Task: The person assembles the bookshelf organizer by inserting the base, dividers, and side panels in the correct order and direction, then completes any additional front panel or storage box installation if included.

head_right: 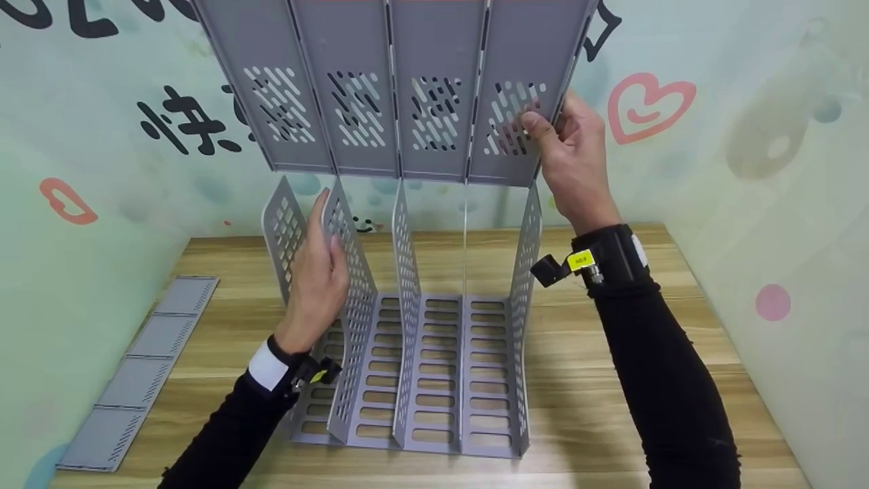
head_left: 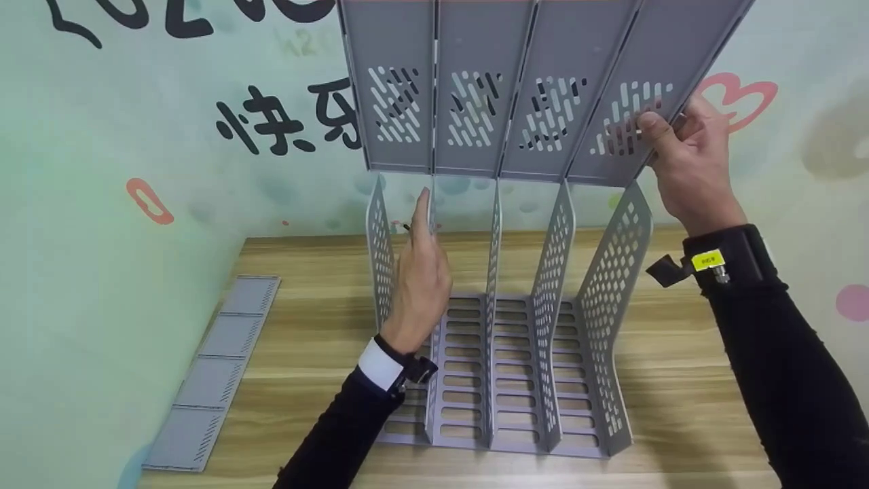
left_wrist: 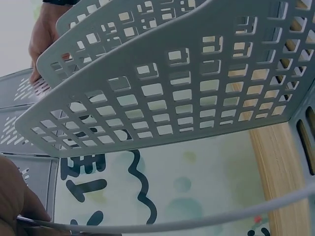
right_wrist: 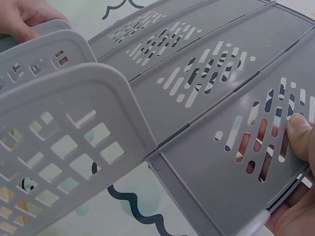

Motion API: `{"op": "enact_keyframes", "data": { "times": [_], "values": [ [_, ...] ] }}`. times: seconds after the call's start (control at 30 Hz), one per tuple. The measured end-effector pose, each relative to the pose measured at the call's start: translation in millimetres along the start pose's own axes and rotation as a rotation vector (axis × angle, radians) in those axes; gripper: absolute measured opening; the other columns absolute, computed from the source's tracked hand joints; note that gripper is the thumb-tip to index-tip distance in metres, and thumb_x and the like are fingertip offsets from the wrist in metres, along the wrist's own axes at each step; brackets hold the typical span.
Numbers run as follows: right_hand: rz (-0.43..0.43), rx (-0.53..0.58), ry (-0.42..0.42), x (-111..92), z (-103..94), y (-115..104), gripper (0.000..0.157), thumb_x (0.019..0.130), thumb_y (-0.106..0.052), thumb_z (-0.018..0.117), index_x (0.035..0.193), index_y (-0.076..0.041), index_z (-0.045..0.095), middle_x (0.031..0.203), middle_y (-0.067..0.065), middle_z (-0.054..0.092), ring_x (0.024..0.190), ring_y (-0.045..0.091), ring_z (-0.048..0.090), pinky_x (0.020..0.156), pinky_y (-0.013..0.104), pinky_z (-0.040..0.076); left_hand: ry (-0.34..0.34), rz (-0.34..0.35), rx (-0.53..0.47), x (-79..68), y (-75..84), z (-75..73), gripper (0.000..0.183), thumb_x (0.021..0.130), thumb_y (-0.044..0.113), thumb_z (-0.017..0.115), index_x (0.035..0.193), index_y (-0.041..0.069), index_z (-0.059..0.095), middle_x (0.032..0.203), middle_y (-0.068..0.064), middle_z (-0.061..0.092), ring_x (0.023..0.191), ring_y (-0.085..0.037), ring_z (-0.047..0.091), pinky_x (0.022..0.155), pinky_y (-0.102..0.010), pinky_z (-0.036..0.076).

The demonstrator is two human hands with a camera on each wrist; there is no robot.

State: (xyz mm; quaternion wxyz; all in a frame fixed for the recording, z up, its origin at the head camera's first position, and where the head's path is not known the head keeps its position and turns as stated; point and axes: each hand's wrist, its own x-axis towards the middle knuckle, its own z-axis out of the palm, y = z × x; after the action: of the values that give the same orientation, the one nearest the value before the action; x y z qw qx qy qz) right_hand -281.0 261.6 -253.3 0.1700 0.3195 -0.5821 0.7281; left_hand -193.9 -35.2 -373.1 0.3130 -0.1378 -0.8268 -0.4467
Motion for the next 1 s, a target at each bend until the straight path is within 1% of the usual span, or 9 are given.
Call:
{"op": "enact_keyframes", "data": {
  "times": [0.3, 0.4, 0.53, 0.63, 0.73, 0.8, 0.87, 0.93, 1.0],
  "values": [
    [-0.002, -0.007, -0.007, 2, 0.4, 2, 0.031, 0.098, 0.009, 0.059, 0.129, 0.010, 0.059, 0.129, 0.035, 0.058, 0.120, 0.043, 0.058, 0.107, 0.057, 0.041, -0.026, -0.003, -0.028, 1.0, -0.3, -2.0, 0.061, 0.105, -0.004, 0.039, 0.160, 0.000, 0.013, 0.073, -0.005, 0.048, 0.051, -0.014, 0.043, 0.046, -0.027, 0.044],
    [-0.003, -0.008, -0.005, 2, -0.1, 2, 0.031, 0.098, 0.009, 0.059, 0.129, 0.010, 0.060, 0.129, 0.035, 0.057, 0.120, 0.043, 0.058, 0.107, 0.057, 0.041, -0.009, 0.019, -0.009, 0.8, 0.5, -4.8, 0.062, 0.105, 0.002, 0.047, 0.159, -0.002, 0.018, 0.100, -0.016, 0.061, 0.058, -0.017, 0.047, 0.049, -0.028, 0.045],
    [0.000, -0.013, -0.004, 1, -0.6, 1, 0.031, 0.098, 0.009, 0.059, 0.129, 0.010, 0.060, 0.129, 0.035, 0.058, 0.119, 0.043, 0.059, 0.107, 0.057, 0.041, 0.163, 0.145, 0.055, -2.2, 2.0, -14.0, 0.057, 0.094, 0.008, 0.067, 0.143, -0.006, 0.040, 0.127, -0.022, 0.053, 0.085, -0.025, 0.056, 0.070, -0.030, 0.052],
    [0.001, -0.018, -0.003, 2, -0.4, 0, 0.032, 0.098, 0.009, 0.060, 0.130, 0.009, 0.060, 0.129, 0.034, 0.058, 0.120, 0.042, 0.058, 0.108, 0.057, 0.040, 0.371, 0.269, 0.105, -2.0, 1.1, -27.0, 0.043, 0.086, 0.005, 0.072, 0.121, -0.004, 0.049, 0.114, -0.019, 0.050, 0.102, -0.032, 0.052, 0.091, -0.039, 0.049],
    [0.000, -0.027, -0.007, 2, -0.3, -1, 0.032, 0.098, 0.007, 0.059, 0.131, 0.008, 0.060, 0.130, 0.034, 0.057, 0.122, 0.042, 0.057, 0.108, 0.057, 0.040, 0.465, 0.247, 0.140, 2.9, -4.8, -41.9, 0.044, 0.085, 0.001, 0.073, 0.121, -0.005, 0.048, 0.119, -0.022, 0.047, 0.112, -0.037, 0.047, 0.105, -0.047, 0.041],
    [0.013, -0.010, 0.000, 2, 0.2, -2, 0.033, 0.098, 0.007, 0.059, 0.131, 0.008, 0.060, 0.131, 0.033, 0.058, 0.122, 0.042, 0.057, 0.108, 0.057, 0.039, 0.403, 0.131, 0.131, 7.2, -10.7, -50.3, 0.053, 0.090, 0.001, 0.070, 0.134, -0.006, 0.043, 0.134, -0.025, 0.045, 0.123, -0.037, 0.046, 0.111, -0.046, 0.036],
    [0.028, 0.004, 0.007, 2, 0.3, -2, 0.033, 0.098, 0.008, 0.059, 0.132, 0.007, 0.059, 0.132, 0.032, 0.058, 0.123, 0.041, 0.056, 0.109, 0.056, 0.039, 0.276, -0.001, 0.097, 9.5, -17.0, -56.3, 0.059, 0.097, 0.000, 0.061, 0.148, -0.005, 0.032, 0.148, -0.026, 0.039, 0.128, -0.036, 0.047, 0.108, -0.043, 0.042],
    [0.049, 0.018, 0.018, 1, 0.3, -3, 0.035, 0.098, 0.008, 0.060, 0.133, 0.007, 0.059, 0.133, 0.030, 0.058, 0.125, 0.040, 0.056, 0.110, 0.055, 0.037, 0.162, -0.095, 0.052, 9.6, -22.1, -60.1, 0.058, 0.103, -0.001, 0.049, 0.156, -0.003, 0.024, 0.152, -0.027, 0.039, 0.126, -0.035, 0.053, 0.098, -0.041, 0.052],
    [0.063, 0.016, 0.020, 1, 0.1, -3, 0.036, 0.098, 0.008, 0.060, 0.134, 0.006, 0.059, 0.133, 0.029, 0.058, 0.126, 0.039, 0.055, 0.111, 0.054, 0.036, 0.108, -0.130, 0.027, 8.2, -25.1, -61.8, 0.056, 0.105, -0.003, 0.040, 0.158, -0.001, 0.022, 0.148, -0.028, 0.045, 0.119, -0.036, 0.059, 0.086, -0.042, 0.058]
  ]
}}
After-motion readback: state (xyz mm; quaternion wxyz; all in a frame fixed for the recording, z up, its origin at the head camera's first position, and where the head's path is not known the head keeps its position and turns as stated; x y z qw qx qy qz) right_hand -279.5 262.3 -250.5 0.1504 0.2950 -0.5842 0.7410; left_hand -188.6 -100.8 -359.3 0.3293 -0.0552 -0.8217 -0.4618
